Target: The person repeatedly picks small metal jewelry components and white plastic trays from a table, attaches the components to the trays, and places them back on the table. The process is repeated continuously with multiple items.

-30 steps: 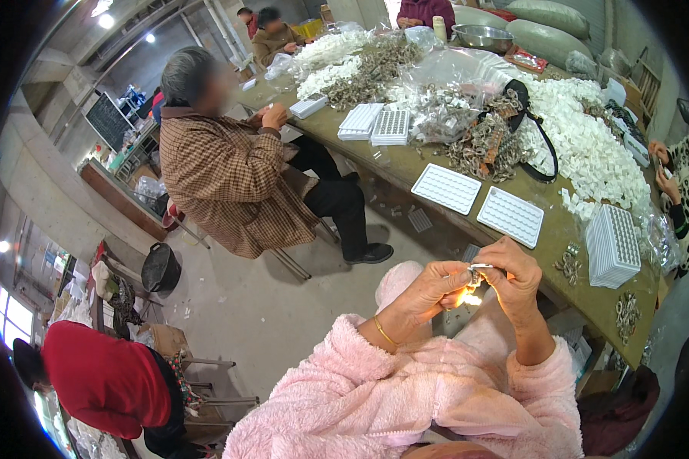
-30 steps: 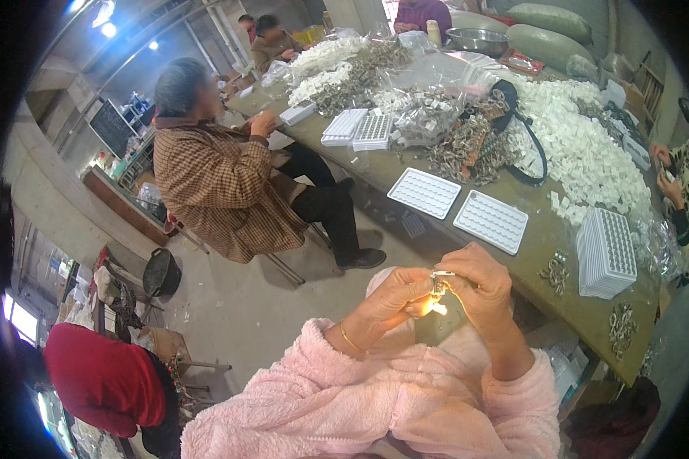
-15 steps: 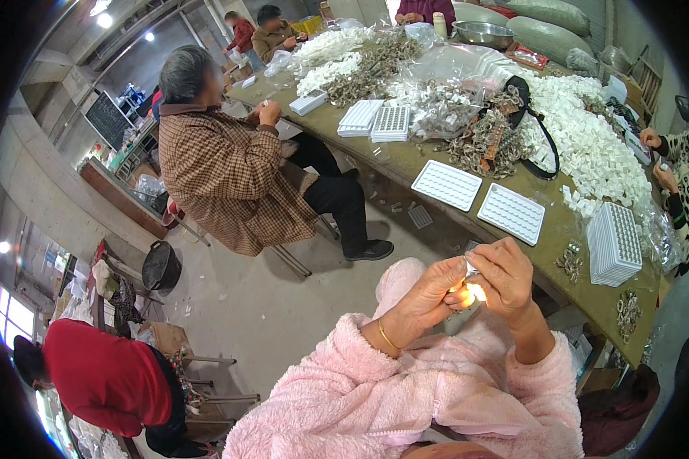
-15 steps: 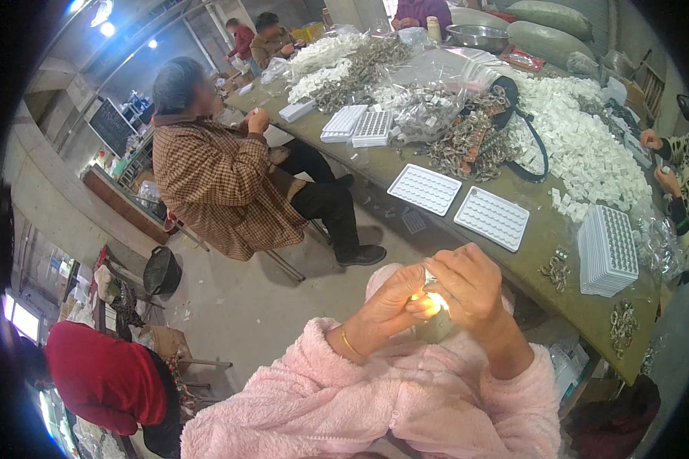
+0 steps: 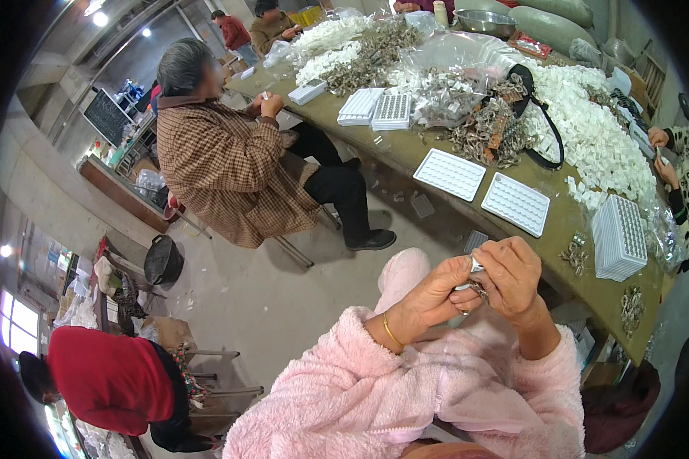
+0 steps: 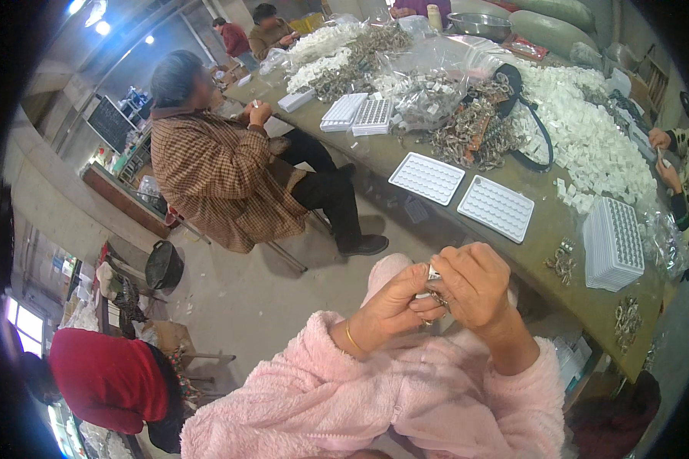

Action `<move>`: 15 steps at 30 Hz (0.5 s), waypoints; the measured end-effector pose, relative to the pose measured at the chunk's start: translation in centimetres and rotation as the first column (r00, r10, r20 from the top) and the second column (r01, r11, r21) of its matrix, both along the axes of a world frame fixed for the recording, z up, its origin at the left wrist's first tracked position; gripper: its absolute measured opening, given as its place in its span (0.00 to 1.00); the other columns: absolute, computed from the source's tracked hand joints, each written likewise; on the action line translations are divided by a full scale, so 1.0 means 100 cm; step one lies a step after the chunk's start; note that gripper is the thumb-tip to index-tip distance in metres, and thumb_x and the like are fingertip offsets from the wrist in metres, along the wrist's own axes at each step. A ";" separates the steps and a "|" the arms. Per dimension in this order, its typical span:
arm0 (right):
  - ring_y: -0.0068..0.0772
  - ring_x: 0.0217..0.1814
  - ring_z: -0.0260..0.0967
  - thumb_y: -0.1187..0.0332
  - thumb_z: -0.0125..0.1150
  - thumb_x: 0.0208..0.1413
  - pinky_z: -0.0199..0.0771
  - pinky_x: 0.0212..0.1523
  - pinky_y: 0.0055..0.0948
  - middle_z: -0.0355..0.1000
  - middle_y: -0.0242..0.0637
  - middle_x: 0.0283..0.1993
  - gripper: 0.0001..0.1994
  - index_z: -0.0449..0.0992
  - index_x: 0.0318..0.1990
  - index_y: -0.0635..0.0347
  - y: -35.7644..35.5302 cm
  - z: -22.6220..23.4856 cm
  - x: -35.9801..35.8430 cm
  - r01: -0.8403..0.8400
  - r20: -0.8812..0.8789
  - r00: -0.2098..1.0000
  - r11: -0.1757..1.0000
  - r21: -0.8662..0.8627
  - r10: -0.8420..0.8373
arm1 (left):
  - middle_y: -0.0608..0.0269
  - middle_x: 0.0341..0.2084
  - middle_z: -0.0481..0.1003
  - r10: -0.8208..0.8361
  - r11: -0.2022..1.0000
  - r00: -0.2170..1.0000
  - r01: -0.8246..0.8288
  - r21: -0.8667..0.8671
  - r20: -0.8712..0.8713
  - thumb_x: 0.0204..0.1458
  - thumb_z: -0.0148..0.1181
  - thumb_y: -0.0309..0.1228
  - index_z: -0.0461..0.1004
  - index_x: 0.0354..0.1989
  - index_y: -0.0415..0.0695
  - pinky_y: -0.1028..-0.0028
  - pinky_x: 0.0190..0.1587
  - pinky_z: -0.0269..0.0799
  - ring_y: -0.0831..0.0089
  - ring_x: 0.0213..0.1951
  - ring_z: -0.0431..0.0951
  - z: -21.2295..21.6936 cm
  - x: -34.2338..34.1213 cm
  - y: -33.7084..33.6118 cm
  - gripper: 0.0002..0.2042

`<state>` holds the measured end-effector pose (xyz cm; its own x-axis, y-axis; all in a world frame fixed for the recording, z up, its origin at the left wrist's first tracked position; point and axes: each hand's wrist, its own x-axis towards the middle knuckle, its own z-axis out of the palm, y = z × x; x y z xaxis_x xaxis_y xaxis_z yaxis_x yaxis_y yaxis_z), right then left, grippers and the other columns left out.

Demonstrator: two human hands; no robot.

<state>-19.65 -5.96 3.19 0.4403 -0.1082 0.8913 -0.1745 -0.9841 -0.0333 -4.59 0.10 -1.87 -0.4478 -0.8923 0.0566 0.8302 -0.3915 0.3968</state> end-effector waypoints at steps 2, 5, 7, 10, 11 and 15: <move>0.40 0.26 0.66 0.73 0.68 0.37 0.65 0.23 0.33 0.71 0.45 0.32 0.17 0.75 0.37 0.72 0.001 0.000 -0.001 0.032 -0.021 0.999 0.998 -0.055 -0.034 | 0.69 0.27 0.73 -0.004 0.999 0.999 0.002 0.049 0.043 0.63 0.55 0.43 0.71 0.39 0.44 0.82 0.23 0.54 0.86 0.18 0.59 -0.003 0.001 0.000 0.13; 0.38 0.24 0.63 0.74 0.68 0.38 0.62 0.20 0.33 0.70 0.43 0.29 0.15 0.74 0.35 0.72 0.001 0.001 -0.002 0.067 -0.046 0.996 0.993 -0.100 -0.072 | 0.68 0.27 0.72 -0.011 0.991 0.997 0.002 0.131 0.072 0.63 0.54 0.43 0.72 0.38 0.44 0.82 0.22 0.54 0.85 0.17 0.59 -0.006 -0.002 -0.001 0.14; 0.38 0.24 0.63 0.73 0.68 0.39 0.62 0.20 0.32 0.69 0.43 0.29 0.14 0.74 0.34 0.71 0.001 0.003 -0.004 0.075 -0.070 0.994 0.991 -0.107 -0.083 | 0.69 0.24 0.70 -0.036 0.988 0.999 0.038 0.148 -0.017 0.63 0.55 0.44 0.72 0.35 0.44 0.81 0.21 0.55 0.84 0.16 0.59 -0.006 -0.004 -0.001 0.14; 0.38 0.24 0.64 0.72 0.68 0.40 0.62 0.20 0.33 0.69 0.42 0.29 0.13 0.74 0.33 0.69 0.000 0.005 -0.008 0.080 -0.124 0.988 0.991 -0.103 -0.093 | 0.70 0.23 0.69 -0.045 0.932 0.996 0.011 0.363 0.083 0.63 0.54 0.44 0.73 0.35 0.46 0.79 0.22 0.55 0.82 0.16 0.58 -0.002 -0.007 -0.002 0.14; 0.38 0.24 0.64 0.71 0.68 0.41 0.62 0.20 0.33 0.69 0.42 0.29 0.12 0.74 0.32 0.69 -0.001 0.004 -0.009 0.073 -0.115 0.990 0.991 -0.109 -0.085 | 0.71 0.23 0.69 -0.088 0.948 0.993 0.059 0.314 0.079 0.63 0.54 0.45 0.72 0.35 0.46 0.78 0.22 0.55 0.82 0.17 0.58 0.000 -0.006 -0.002 0.15; 0.40 0.28 0.66 0.70 0.68 0.41 0.66 0.24 0.34 0.71 0.42 0.33 0.12 0.75 0.33 0.65 -0.007 -0.014 -0.014 0.082 -0.047 0.995 0.984 -0.160 -0.090 | 0.70 0.30 0.70 0.022 1.000 0.968 -0.024 0.003 0.249 0.62 0.53 0.36 0.71 0.40 0.46 0.73 0.30 0.63 0.80 0.24 0.61 -0.001 -0.005 0.006 0.07</move>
